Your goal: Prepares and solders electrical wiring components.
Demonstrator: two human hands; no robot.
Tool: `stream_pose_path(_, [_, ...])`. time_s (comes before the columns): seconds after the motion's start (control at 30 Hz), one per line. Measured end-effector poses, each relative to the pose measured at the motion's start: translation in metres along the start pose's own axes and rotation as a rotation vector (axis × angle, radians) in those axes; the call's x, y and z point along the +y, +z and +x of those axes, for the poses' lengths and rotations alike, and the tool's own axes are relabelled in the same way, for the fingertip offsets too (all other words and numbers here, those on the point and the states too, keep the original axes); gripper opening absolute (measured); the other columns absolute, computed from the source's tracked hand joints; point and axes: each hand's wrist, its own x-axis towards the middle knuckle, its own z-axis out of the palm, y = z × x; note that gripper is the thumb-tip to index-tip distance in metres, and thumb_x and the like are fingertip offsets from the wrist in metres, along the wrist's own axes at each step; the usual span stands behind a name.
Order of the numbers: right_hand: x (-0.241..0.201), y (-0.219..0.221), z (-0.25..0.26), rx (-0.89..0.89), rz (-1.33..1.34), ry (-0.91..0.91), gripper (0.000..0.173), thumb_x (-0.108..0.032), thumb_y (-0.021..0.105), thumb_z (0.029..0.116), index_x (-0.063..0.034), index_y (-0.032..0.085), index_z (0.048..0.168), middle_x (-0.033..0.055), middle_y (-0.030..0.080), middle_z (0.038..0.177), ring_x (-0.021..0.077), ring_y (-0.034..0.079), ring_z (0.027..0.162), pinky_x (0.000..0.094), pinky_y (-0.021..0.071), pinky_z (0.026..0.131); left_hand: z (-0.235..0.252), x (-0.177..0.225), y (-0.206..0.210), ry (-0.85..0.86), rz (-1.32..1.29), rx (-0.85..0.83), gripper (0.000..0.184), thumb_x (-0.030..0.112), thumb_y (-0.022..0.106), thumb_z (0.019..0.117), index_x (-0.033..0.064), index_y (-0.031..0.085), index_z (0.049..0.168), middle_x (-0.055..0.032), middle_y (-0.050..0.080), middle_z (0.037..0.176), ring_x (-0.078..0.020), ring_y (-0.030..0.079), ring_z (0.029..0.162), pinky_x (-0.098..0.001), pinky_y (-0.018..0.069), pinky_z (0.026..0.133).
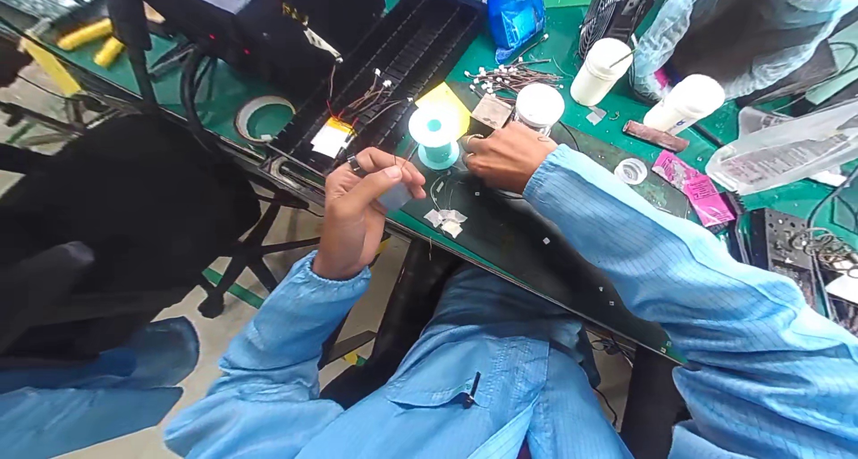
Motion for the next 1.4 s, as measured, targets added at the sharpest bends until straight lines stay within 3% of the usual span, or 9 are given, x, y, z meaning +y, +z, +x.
stream_pose_path(0.2, [0.001,-0.004,-0.060,0.144,0.066,0.061,0.027,-0.008,0.064,0.0889,-0.0105,0.071,0.115,0.0215,0.063,0.115,0.0403,0.066,0.072,0.0548,0.0481,0.051,-0.004,-0.003,0.007,0.015,0.028,-0.040,0.022,0.011,0.046,0.1021,0.0109,0.068,0.099,-0.0064,0.072,0.102,-0.0191,0.071,0.092,-0.0363,0.0602,0.087])
stream_pose_path(0.3, [-0.001,0.018,-0.088,0.282,0.209,0.066,0.020,-0.013,0.066,0.0869,-0.0116,0.072,0.106,0.0182,0.064,0.109,0.0372,0.066,0.068,0.0544,0.0501,0.048,-0.004,-0.005,0.014,0.046,0.087,-0.114,0.021,0.012,0.049,0.1025,0.0119,0.069,0.101,-0.0066,0.073,0.108,-0.0198,0.071,0.096,-0.0372,0.0599,0.089])
stream_pose_path(0.47, [-0.007,0.049,-0.121,0.249,0.430,0.255,0.018,-0.016,0.055,0.1037,-0.0121,0.066,0.117,0.0163,0.061,0.112,0.0356,0.068,0.080,0.0547,0.0558,0.060,0.010,-0.015,0.044,-0.004,0.309,-0.370,0.017,0.009,0.048,0.1018,0.0081,0.065,0.097,-0.0068,0.065,0.134,-0.0138,0.071,0.096,-0.0317,0.0612,0.083])
stream_pose_path(0.57, [-0.006,0.062,-0.132,0.363,0.427,0.265,0.018,-0.012,0.051,0.1053,-0.0087,0.064,0.117,0.0157,0.066,0.100,0.0359,0.070,0.082,0.0542,0.0562,0.062,0.027,-0.030,0.063,-0.065,0.382,-0.506,0.016,0.010,0.049,0.1019,0.0054,0.064,0.097,-0.0061,0.059,0.144,-0.0087,0.070,0.088,-0.0276,0.0605,0.075])
stream_pose_path(0.77, [0.000,0.071,-0.142,0.663,0.674,0.343,0.017,-0.003,0.056,0.0956,-0.0023,0.071,0.104,0.0089,0.076,0.095,0.0192,0.074,0.083,0.0426,0.0620,0.078,0.042,-0.049,0.062,-0.129,0.481,-0.478,0.016,0.013,0.044,0.1051,0.0088,0.059,0.099,-0.0017,0.075,0.097,-0.0080,0.067,0.074,-0.0258,0.0553,0.070])
stream_pose_path(1.0, [-0.038,0.067,-0.164,0.604,0.778,0.554,0.039,-0.017,0.063,0.0956,-0.0091,0.065,0.133,0.0052,0.077,0.102,0.0146,0.075,0.083,0.0380,0.0637,0.075,0.038,-0.038,0.023,-0.104,0.745,-0.286,0.018,0.018,0.047,0.1042,0.0079,0.061,0.105,0.0012,0.071,0.084,-0.0055,0.063,0.068,-0.0259,0.0529,0.066])
stream_pose_path(1.13, [-0.074,0.077,-0.191,0.638,0.531,0.650,0.038,-0.027,0.061,0.1004,-0.0090,0.067,0.133,0.0092,0.074,0.113,0.0220,0.072,0.099,0.0435,0.0601,0.083,0.033,-0.023,0.015,-0.065,0.935,-0.240,0.022,0.025,0.047,0.1044,0.0092,0.063,0.106,0.0002,0.069,0.084,-0.0061,0.062,0.068,-0.0291,0.0529,0.064])
stream_pose_path(1.33, [-0.104,0.100,-0.202,0.610,0.399,0.692,0.028,-0.031,0.060,0.1036,-0.0124,0.076,0.118,0.0105,0.071,0.112,0.0270,0.067,0.104,0.0417,0.0565,0.085,0.021,-0.003,0.037,0.284,1.121,-0.270,0.030,0.020,0.046,0.1049,-0.0033,0.065,0.106,-0.0209,0.067,0.125,-0.0250,0.068,0.109,-0.0427,0.0554,0.091])
stream_pose_path(1.4, [-0.100,0.099,-0.198,0.603,0.330,0.617,0.025,-0.026,0.059,0.1047,-0.0087,0.076,0.111,0.0128,0.072,0.109,0.0295,0.068,0.100,0.0424,0.0572,0.080,0.012,-0.002,0.053,0.346,1.072,-0.385,0.030,0.020,0.047,0.1048,-0.0031,0.066,0.101,-0.0211,0.068,0.125,-0.0259,0.069,0.108,-0.0431,0.0566,0.090])
